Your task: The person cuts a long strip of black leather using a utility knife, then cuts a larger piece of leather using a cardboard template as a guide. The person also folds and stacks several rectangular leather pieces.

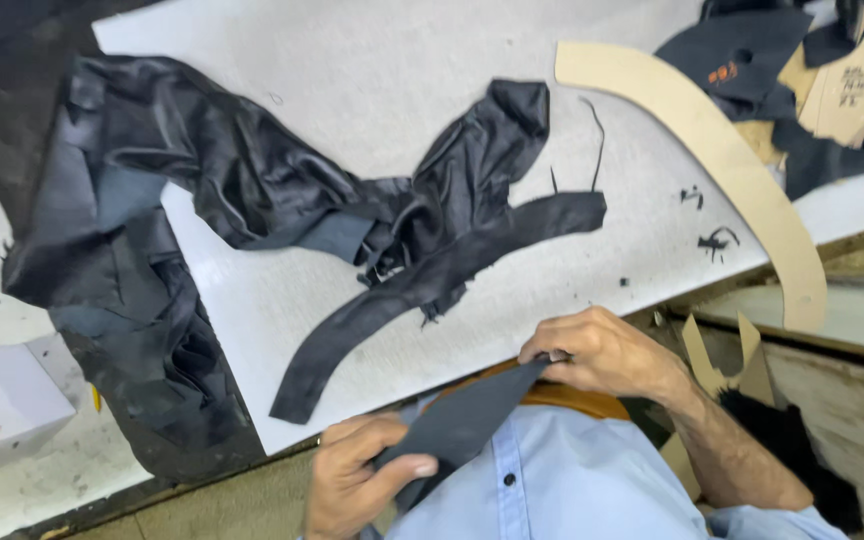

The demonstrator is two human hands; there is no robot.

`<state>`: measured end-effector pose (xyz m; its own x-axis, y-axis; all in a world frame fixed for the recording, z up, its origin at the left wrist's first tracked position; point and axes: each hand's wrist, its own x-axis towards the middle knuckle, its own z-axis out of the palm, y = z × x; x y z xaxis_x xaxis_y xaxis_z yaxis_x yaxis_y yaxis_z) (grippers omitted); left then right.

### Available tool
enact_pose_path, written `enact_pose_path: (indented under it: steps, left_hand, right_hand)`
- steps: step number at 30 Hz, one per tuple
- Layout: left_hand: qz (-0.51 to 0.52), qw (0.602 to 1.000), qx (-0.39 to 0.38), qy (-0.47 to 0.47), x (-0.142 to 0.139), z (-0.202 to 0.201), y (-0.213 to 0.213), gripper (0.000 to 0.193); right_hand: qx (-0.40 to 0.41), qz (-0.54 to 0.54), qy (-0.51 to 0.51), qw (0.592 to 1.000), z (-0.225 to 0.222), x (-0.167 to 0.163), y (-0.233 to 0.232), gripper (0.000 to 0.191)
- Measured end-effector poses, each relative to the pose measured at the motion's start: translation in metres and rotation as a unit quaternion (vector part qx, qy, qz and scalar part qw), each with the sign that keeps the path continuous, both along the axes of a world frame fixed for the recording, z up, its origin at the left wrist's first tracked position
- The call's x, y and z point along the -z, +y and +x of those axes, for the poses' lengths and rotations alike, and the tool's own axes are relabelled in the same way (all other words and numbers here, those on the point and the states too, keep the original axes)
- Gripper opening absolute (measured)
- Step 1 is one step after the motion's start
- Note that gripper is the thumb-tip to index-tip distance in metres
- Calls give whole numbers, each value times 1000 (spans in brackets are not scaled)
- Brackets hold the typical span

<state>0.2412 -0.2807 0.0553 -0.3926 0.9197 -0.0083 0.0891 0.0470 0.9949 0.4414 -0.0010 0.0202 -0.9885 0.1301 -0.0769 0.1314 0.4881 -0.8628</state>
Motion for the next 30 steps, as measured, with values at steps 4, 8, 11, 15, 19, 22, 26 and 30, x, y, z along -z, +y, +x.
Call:
enact_pose_path:
  steps: [4,8,11,15,19,22,26,30]
  left_hand:
    - [-152,983,6,-106,2,-30,-49,21]
    - [-285,948,-20,-143,31,-57,-39,33]
    - [-318,939,-85,-97,43,-75,-23,38]
    - [-349,923,-136,90,65,-94,5,44]
    - [-349,911,-135,170,84,-96,13,41]
    - [-337,911,-141,192,94,-97,13,39]
    - [-324,914,-150,195,100,-95,17,38]
    - [-337,909,-150,194,101,-90,27,37]
  right_hand:
    - [73,108,-34,991,13,16,5,20]
    - [202,288,74,933,25,14,32,26]
    - [259,396,169,864,13,27,47,26]
    - [237,398,20,886,-9,65,48,32]
    - [250,347,-23,904,-3,89,38,41]
    - [294,305,-4,906,0,99,41,35]
    - [333,312,13,890,-3,112,56,27]
    - [400,272,-37,874,-6,118,68,43]
